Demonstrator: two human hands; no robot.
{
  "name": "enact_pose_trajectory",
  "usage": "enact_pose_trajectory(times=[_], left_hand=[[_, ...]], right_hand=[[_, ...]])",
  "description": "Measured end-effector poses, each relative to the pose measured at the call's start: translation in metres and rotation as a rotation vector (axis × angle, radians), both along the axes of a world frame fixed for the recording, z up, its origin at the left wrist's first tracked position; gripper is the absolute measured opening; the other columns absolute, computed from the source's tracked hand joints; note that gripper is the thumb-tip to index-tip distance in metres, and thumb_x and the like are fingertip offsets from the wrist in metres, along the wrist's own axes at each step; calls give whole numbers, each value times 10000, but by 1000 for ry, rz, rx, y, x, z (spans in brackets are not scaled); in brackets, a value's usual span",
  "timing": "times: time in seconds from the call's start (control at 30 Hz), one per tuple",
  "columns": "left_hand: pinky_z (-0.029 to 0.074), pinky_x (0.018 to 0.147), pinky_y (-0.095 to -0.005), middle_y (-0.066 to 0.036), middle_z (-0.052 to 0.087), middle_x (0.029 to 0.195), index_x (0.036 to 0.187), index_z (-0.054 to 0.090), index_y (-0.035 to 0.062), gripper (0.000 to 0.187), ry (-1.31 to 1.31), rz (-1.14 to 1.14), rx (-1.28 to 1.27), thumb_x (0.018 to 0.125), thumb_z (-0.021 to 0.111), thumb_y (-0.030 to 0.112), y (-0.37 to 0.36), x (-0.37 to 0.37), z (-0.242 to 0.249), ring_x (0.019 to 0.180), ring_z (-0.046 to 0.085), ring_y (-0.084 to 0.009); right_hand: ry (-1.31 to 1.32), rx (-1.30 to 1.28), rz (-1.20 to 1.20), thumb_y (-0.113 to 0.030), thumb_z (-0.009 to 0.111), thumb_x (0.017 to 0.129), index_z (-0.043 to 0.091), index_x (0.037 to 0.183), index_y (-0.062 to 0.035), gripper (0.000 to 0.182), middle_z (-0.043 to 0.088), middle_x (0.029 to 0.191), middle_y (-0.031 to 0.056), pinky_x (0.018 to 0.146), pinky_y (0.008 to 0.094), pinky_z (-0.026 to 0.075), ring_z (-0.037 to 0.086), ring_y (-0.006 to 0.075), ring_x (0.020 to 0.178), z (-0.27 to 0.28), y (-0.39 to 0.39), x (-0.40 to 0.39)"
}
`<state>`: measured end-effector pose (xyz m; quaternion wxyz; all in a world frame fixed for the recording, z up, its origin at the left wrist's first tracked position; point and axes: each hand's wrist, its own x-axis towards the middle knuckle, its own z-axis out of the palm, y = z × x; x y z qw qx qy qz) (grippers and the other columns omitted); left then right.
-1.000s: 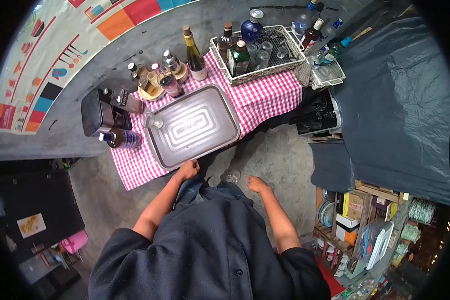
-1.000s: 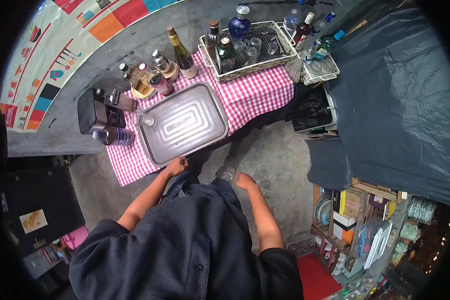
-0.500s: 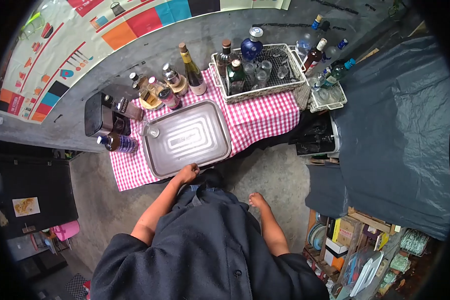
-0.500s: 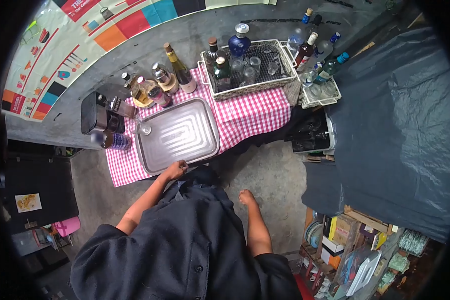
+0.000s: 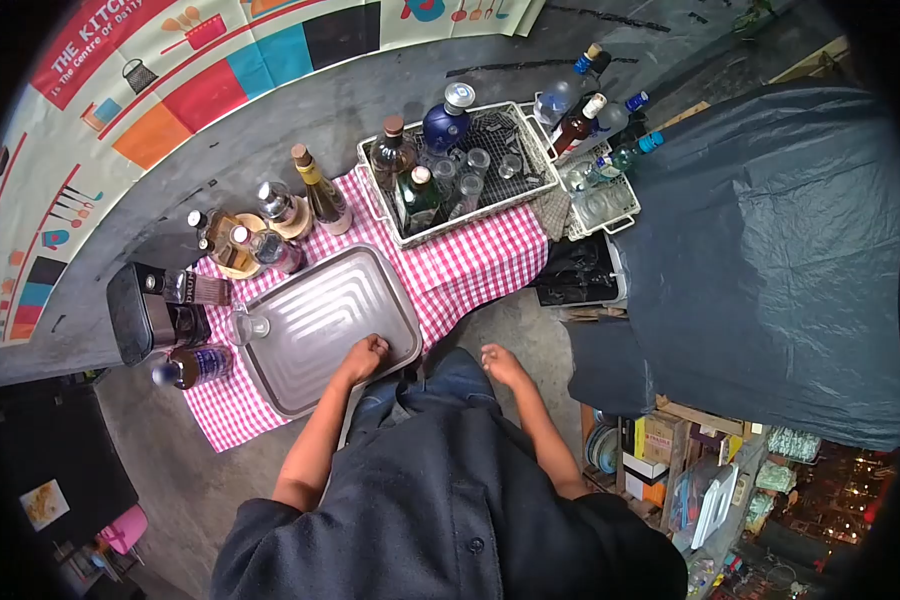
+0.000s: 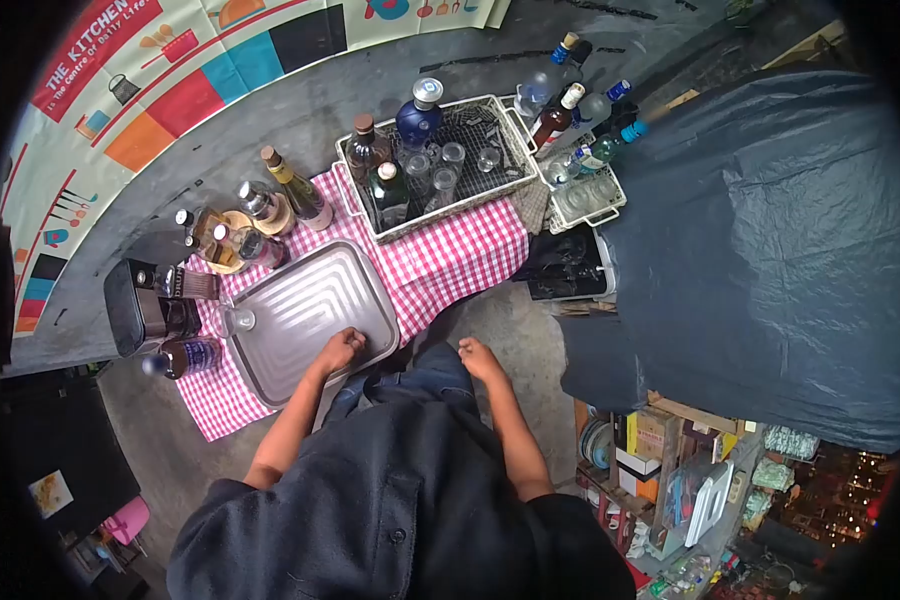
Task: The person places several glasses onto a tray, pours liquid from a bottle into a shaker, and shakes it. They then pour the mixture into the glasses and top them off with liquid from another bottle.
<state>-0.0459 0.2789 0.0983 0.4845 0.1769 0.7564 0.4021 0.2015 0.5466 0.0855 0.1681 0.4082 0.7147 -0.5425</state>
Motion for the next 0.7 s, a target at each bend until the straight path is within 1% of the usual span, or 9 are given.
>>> enact_pose_trajectory(times=[0.03,0.13,0.2,0.27,0.3,0.43,0.5,0.53,0.7], left_hand=[[469,729,-288,-58,626,850,978,603,-8,137,12,4,4,912,530,88,0,-2,-3,764,563,-161],[493,713,-311,-59,632,868,1019,593,12,135,-235,270,122,952,506,90,0,-8,0,771,591,-155],[490,701,-303,-58,634,866,1021,591,16,138,-205,309,124,961,510,111,-5,-5,1,771,591,-149],[483,669,-281,-63,648,868,1023,585,31,159,-206,390,136,975,532,172,-7,-5,-1,760,602,-150],[483,669,-281,-63,648,868,1023,585,31,159,-195,396,139,975,532,172,-6,-6,5,760,602,-150],[500,711,-313,-103,674,943,1065,578,40,182,-277,573,72,971,534,190,-2,3,5,799,629,-188],[498,700,-309,-100,674,946,1052,577,38,176,-236,607,29,974,529,188,8,8,2,796,629,-185],[492,635,-284,-71,662,871,1035,579,42,141,-215,665,43,979,522,159,18,11,4,730,621,-157],[508,682,-315,-79,654,852,1041,575,23,155,-179,765,60,950,552,146,89,26,-1,759,621,-179]], right_hand=[[26,14,-19,-67,536,918,561,1185,-14,273,622,864,46,732,284,487,596,142,770,21,10,-24],[228,93,-18,-53,529,921,560,1200,-4,285,623,879,46,749,276,485,594,133,801,23,51,-59],[332,322,87,-43,530,925,558,1215,1,295,619,877,39,757,270,482,587,125,805,36,79,-87],[385,300,55,-38,520,923,555,1217,3,298,634,881,48,749,271,486,599,128,816,80,97,-118],[347,340,68,-92,567,898,577,1211,-19,322,681,992,180,822,318,508,666,229,948,106,105,-136],[551,411,106,-72,595,875,552,1234,-28,365,678,1005,170,843,344,516,666,257,932,120,149,-183],[512,436,222,-81,607,874,502,1275,-28,418,636,1084,184,841,376,516,656,272,932,146,160,-203],[529,412,247,-85,613,872,486,1289,-24,441,618,1117,187,843,377,513,654,269,932,152,165,-212],[501,398,511,-160,640,877,366,1402,-47,603,535,1278,183,914,382,502,610,278,1087,159,192,-243]])
